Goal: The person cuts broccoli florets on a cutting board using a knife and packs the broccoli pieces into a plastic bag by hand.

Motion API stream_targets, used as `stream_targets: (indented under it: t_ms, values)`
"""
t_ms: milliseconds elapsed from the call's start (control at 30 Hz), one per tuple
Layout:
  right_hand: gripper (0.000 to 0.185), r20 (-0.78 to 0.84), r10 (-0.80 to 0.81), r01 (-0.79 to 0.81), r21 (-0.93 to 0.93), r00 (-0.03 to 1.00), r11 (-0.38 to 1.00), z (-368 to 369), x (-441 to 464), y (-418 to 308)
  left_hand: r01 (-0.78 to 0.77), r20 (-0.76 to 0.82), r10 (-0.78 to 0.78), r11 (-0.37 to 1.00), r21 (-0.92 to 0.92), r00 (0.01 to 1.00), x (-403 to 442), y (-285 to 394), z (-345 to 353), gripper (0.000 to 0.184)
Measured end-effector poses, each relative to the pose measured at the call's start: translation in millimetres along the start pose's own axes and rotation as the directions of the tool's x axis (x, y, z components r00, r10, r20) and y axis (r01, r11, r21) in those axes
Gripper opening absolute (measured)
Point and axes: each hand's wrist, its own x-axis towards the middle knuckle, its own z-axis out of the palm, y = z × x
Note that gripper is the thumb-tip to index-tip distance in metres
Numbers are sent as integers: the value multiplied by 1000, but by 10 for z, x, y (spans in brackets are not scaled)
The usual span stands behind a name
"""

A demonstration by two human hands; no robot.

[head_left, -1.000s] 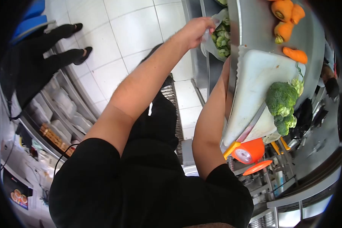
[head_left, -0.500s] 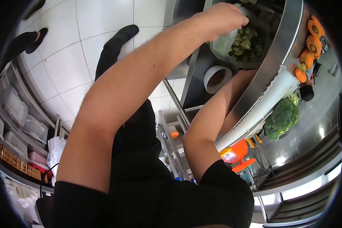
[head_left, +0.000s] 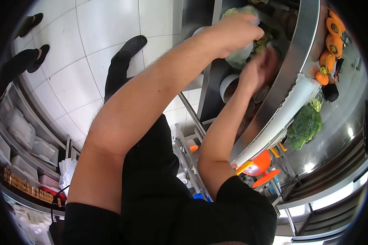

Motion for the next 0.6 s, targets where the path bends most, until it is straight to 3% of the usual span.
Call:
stream_targets:
  t_ms: [67, 133, 200, 233, 300, 333, 400, 433, 500, 600]
  values:
    - [48, 441, -13, 87, -147, 898, 985, 82, 271, 199, 31, -21, -31, 999, -30, 999, -11, 34, 13, 77]
    - [51, 427, -189, 350, -338, 884, 873, 233, 488, 728, 14, -25, -15, 998, -63, 1000, -19, -1, 85, 73]
    - [53, 421, -80, 264, -399, 903, 878, 226, 578, 756, 26, 0, -26, 996, -88, 1000, -63, 98, 145, 72]
    - [54, 414, 118, 44, -361, 902, 931, 167, 677, 504, 29, 10, -29, 995, -98, 1000, -58, 139, 149, 72]
    - [54, 339, 160, -20, -383, 927, 924, 79, 808, 537, 24, 106, -8, 989, -146, 994, 118, 35, 144, 66]
    - [53, 271, -12, 137, -448, 963, 884, 12, 983, 869, 20, 154, 6, 985, -169, 988, 195, 2, 146, 63]
    - [51, 293, -223, 357, -567, 930, 742, -81, 1206, 1095, 14, 92, -3, 992, -128, 996, 38, 123, 185, 58]
    - [50, 374, -248, 437, -604, 894, 667, -96, 1327, 1049, 14, 61, -8, 994, -106, 998, -20, 179, 198, 55]
    - [53, 502, -148, 475, -622, 852, 622, -125, 1517, 922, 22, 76, -20, 999, -26, 997, 29, 225, 212, 57]
    - [63, 624, 188, 336, -621, 758, 708, -244, 1788, 665, -14, 53, 9, 996, 89, 999, 93, 226, 242, 63]
